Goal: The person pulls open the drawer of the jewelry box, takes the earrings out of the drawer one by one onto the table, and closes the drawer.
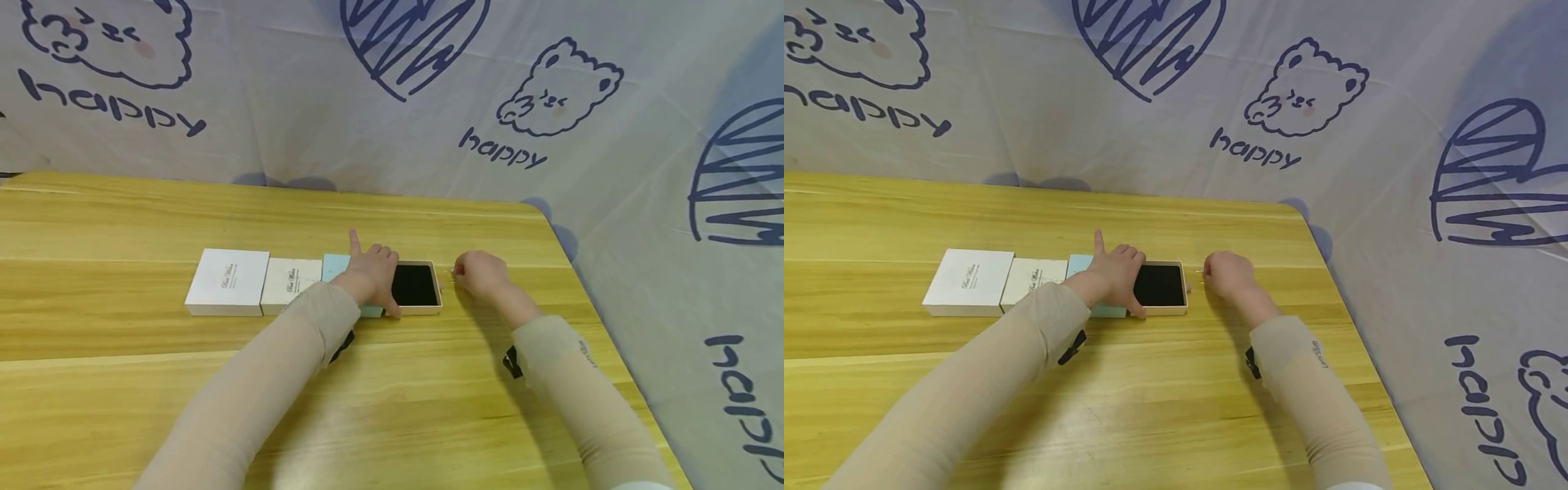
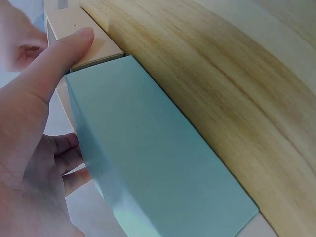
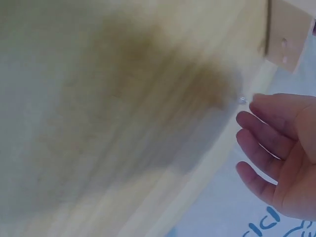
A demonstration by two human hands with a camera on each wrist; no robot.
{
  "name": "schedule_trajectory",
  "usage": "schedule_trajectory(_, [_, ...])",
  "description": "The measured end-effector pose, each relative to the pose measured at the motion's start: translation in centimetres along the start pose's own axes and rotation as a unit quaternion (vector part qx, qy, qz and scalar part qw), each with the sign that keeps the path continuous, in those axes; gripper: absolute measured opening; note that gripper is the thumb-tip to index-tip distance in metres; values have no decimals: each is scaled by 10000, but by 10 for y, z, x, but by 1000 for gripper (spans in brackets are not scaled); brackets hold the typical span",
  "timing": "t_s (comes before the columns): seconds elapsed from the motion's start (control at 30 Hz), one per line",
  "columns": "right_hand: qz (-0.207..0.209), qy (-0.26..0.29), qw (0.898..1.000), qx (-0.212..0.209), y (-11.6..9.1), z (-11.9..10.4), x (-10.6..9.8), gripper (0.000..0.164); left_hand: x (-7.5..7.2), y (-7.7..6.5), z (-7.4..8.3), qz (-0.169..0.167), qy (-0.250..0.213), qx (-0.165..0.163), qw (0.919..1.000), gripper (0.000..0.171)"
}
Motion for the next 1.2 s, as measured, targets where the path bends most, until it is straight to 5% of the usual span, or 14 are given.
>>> schedule_trajectory(0.23, [170, 753, 9968, -201, 0, -14, -16, 44, 1, 2, 0, -11, -3, 7, 10000, 101])
schedule_trajectory(0.43, [-696, 1373, 9827, -1031, -4, -34, -6, 78, 4, 5, -1, -62, 56, -38, 10000, 102])
schedule_trajectory(0.57, [-1133, 908, 9794, -1403, -11, -43, 6, 94, 3, 5, -1, -45, 25, -48, 10000, 101])
schedule_trajectory(0.73, [-1062, 326, 9835, -1425, -15, -47, 9, 96, 2, 5, -1, -23, 35, -43, 10000, 100])
schedule_trajectory(1.2, [-914, 89, 9854, -1433, -16, -49, 6, 94, 4, -2, 0, -74, -41, 134, 9999, 109])
Point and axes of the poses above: each hand's wrist, its own y-axis towards the middle knuckle, its own x-axis out of the palm, z = x × y, the point moved 8 cm from there along y, towards the middle knuckle, and after that the axes turned 10 degrees about x, right-handed, at the moved point
